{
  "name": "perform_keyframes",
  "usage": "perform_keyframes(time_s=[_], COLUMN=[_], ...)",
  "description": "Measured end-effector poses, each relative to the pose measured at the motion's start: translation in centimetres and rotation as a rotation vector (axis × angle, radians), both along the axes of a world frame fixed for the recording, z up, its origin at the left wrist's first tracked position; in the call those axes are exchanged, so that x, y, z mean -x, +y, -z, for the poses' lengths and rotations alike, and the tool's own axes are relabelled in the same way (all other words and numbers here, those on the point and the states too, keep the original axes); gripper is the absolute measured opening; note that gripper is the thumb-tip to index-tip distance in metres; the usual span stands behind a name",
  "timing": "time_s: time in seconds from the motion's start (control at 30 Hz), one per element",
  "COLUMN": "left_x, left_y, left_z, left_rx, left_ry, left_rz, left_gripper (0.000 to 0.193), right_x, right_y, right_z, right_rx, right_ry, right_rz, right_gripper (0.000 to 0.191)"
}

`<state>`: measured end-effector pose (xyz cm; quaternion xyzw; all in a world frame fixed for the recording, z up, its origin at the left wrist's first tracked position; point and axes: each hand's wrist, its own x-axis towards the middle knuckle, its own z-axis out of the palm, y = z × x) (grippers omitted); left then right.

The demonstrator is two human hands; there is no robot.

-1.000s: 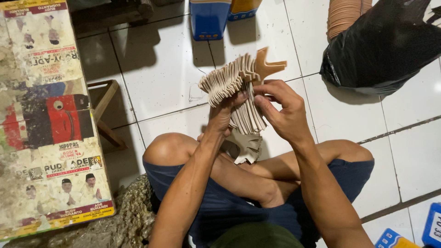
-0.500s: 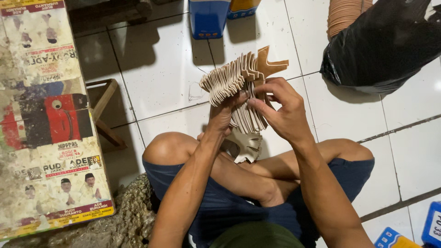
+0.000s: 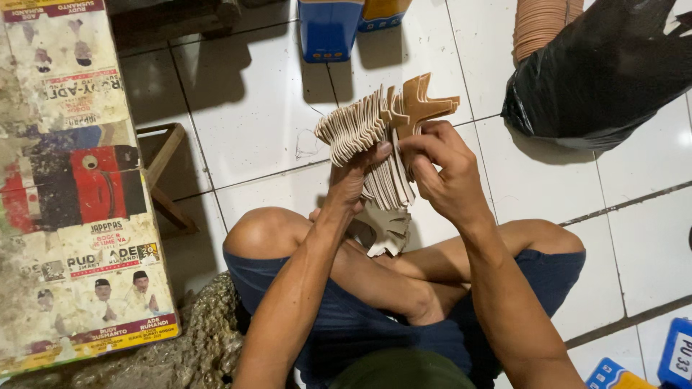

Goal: The person sits on the floor and sorts through a black plastic bag containing star-shaped wooden craft parts. They remove the parts, separate them into smaller stacks, and place them on the floor. The person handles the parts by hand without using any tools.

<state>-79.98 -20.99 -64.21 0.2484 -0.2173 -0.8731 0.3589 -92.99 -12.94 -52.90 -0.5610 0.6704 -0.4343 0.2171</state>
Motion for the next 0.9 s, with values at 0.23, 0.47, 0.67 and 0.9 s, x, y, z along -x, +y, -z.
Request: perform_keyframes(time_s=[0.23,0.47,0.67,0.9], left_x=[0.12,-0.01,0.03,-0.03], left_y=[0.13,0.11,0.09,0.07], left_z=[0.3,-0.19,-0.46,0.22], left_rx=[-0.018,-0.009,-0.007,0.01], left_ry=[-0.002,0.001,0.028,0.02], left_rz=[-0.024,-0.043,-0.045,-0.027], left_gripper=[0.037,0.036,0.036,0.039], right_x=[-0.12,0.01,-0.18,-0.07], right_y=[-0.02,-0.1,-0.16,-0.21], right_z=[-0.44,-0.43,-0.06,0.14], right_rx=[0.009,0.015,0.002,-0.035], right_ry=[0.124,0.038,-0.077,-0.06], right_rz=[-0.006,-0.026,-0.047,0.01], right_gripper=[0.025,0.025,0.024,0.023])
